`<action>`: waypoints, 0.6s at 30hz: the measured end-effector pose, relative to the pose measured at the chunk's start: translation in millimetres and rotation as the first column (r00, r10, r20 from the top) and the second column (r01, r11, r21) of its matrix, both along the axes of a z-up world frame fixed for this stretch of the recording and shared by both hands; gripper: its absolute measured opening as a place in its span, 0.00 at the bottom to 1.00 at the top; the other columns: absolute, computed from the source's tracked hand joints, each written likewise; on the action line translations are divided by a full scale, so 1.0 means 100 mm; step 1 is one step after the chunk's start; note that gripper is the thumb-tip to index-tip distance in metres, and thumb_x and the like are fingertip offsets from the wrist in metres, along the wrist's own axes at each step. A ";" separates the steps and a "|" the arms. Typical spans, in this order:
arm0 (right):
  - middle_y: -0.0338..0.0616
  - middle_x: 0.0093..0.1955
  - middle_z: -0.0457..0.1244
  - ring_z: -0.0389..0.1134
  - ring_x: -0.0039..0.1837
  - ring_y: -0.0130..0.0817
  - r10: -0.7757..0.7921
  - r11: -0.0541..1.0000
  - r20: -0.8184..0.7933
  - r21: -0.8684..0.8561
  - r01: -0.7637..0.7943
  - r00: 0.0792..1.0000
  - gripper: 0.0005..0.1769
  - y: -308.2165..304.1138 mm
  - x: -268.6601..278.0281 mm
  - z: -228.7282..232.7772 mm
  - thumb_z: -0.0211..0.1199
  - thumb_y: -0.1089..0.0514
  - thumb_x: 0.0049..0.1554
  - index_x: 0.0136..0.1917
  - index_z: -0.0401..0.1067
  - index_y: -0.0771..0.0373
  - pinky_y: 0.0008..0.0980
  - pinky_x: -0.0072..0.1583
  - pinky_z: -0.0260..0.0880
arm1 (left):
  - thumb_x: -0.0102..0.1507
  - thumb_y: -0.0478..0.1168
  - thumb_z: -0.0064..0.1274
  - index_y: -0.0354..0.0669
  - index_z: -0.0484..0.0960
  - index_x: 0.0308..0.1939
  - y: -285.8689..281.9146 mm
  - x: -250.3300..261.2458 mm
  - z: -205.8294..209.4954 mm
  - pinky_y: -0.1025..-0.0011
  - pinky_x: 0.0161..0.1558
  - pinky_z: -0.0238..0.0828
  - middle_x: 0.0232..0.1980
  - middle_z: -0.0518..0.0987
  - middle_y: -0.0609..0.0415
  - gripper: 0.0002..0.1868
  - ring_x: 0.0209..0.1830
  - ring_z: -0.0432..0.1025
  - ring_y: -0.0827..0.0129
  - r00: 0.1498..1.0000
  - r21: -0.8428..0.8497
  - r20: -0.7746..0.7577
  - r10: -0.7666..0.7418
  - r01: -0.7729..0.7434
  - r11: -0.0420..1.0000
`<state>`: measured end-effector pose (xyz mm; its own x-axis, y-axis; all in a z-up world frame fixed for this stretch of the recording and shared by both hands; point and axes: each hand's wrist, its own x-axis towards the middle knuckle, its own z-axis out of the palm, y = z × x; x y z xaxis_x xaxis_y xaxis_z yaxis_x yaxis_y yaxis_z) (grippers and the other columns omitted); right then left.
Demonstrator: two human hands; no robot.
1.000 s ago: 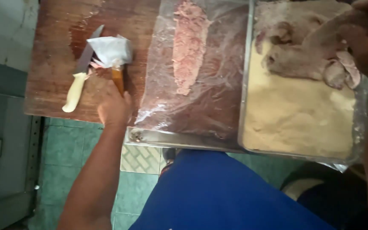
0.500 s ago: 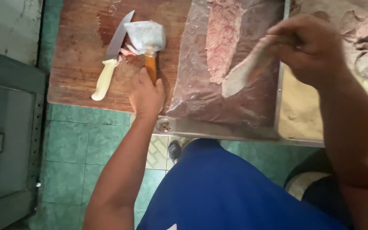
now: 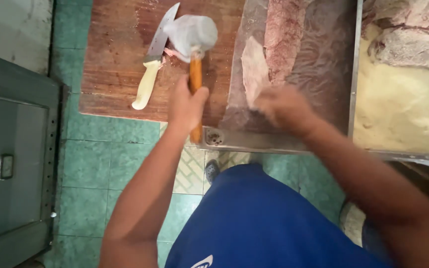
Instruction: Tenderizing meat with a mallet and coating it with breading
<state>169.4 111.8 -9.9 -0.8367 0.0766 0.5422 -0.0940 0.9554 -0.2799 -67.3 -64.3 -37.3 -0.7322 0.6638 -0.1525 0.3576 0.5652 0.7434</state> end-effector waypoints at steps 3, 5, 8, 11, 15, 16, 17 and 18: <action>0.54 0.51 0.67 0.71 0.54 0.53 0.153 0.987 -0.024 -0.053 -0.154 0.988 0.18 -0.05 0.10 -0.42 0.65 0.45 0.62 0.52 0.77 0.63 0.48 0.56 0.72 | 0.57 0.41 0.60 0.50 0.80 0.55 -0.38 0.28 0.11 0.66 0.44 0.76 0.41 0.79 0.49 0.21 0.42 0.77 0.64 0.922 0.383 0.387 -0.017 -0.144 0.912; 0.48 0.63 0.69 0.69 0.66 0.48 -0.068 0.998 -0.024 0.012 0.068 0.997 0.27 0.10 0.18 -0.61 0.53 0.33 0.65 0.57 0.79 0.54 0.48 0.64 0.66 | 0.57 0.30 0.51 0.33 0.74 0.52 -0.56 0.47 0.09 0.71 0.33 0.77 0.36 0.73 0.47 0.18 0.29 0.73 0.66 0.805 0.531 0.570 -0.167 -0.205 0.822; 0.53 0.70 0.66 0.66 0.70 0.53 -0.202 0.973 0.027 0.118 0.197 0.979 0.27 0.52 0.16 -0.69 0.57 0.36 0.65 0.58 0.79 0.59 0.52 0.67 0.62 | 0.64 0.43 0.55 0.37 0.73 0.57 -0.59 0.62 0.20 0.64 0.32 0.83 0.38 0.79 0.39 0.21 0.31 0.82 0.55 0.931 0.165 0.366 -0.012 -0.052 0.985; 0.57 0.67 0.66 0.67 0.68 0.56 -0.317 0.944 0.033 0.108 0.312 0.948 0.27 0.43 0.15 -0.53 0.65 0.41 0.57 0.62 0.78 0.59 0.59 0.69 0.60 | 0.67 0.51 0.50 0.36 0.68 0.65 -0.29 0.85 0.87 0.38 0.60 0.68 0.56 0.76 0.25 0.28 0.58 0.72 0.29 0.989 -0.065 0.006 -0.146 0.146 0.987; 0.51 0.67 0.66 0.67 0.68 0.51 -0.226 0.969 -0.044 0.090 0.229 0.973 0.30 0.38 0.19 -0.91 0.49 0.31 0.66 0.59 0.78 0.55 0.54 0.68 0.62 | 0.67 0.57 0.54 0.40 0.78 0.49 0.04 0.99 0.72 0.53 0.35 0.76 0.36 0.78 0.41 0.23 0.39 0.78 0.39 0.845 0.217 -0.530 -0.074 0.220 0.951; 0.51 0.62 0.67 0.68 0.66 0.52 -0.254 0.959 -0.097 0.105 0.264 0.962 0.28 0.35 0.22 -0.90 0.53 0.31 0.65 0.55 0.78 0.54 0.53 0.68 0.63 | 0.66 0.56 0.52 0.45 0.81 0.40 0.11 0.98 0.63 0.54 0.34 0.74 0.30 0.76 0.45 0.19 0.34 0.77 0.44 0.812 0.144 -0.560 -0.163 0.290 0.946; 0.50 0.57 0.68 0.69 0.64 0.53 -0.271 0.950 -0.158 0.119 0.290 0.950 0.25 0.31 0.19 -0.90 0.57 0.31 0.64 0.51 0.79 0.52 0.53 0.69 0.64 | 0.64 0.55 0.51 0.50 0.84 0.30 0.16 0.95 0.54 0.56 0.33 0.72 0.24 0.74 0.50 0.17 0.30 0.76 0.48 0.770 0.069 -0.590 -0.243 0.347 0.935; 0.50 0.57 0.68 0.69 0.64 0.53 -0.264 0.953 -0.166 0.110 0.284 0.950 0.25 0.29 0.17 -0.88 0.57 0.31 0.64 0.51 0.79 0.52 0.53 0.69 0.64 | 0.64 0.55 0.51 0.50 0.84 0.30 0.19 0.85 0.35 0.56 0.33 0.72 0.24 0.74 0.50 0.17 0.30 0.76 0.48 0.766 0.060 -0.596 -0.240 0.340 0.938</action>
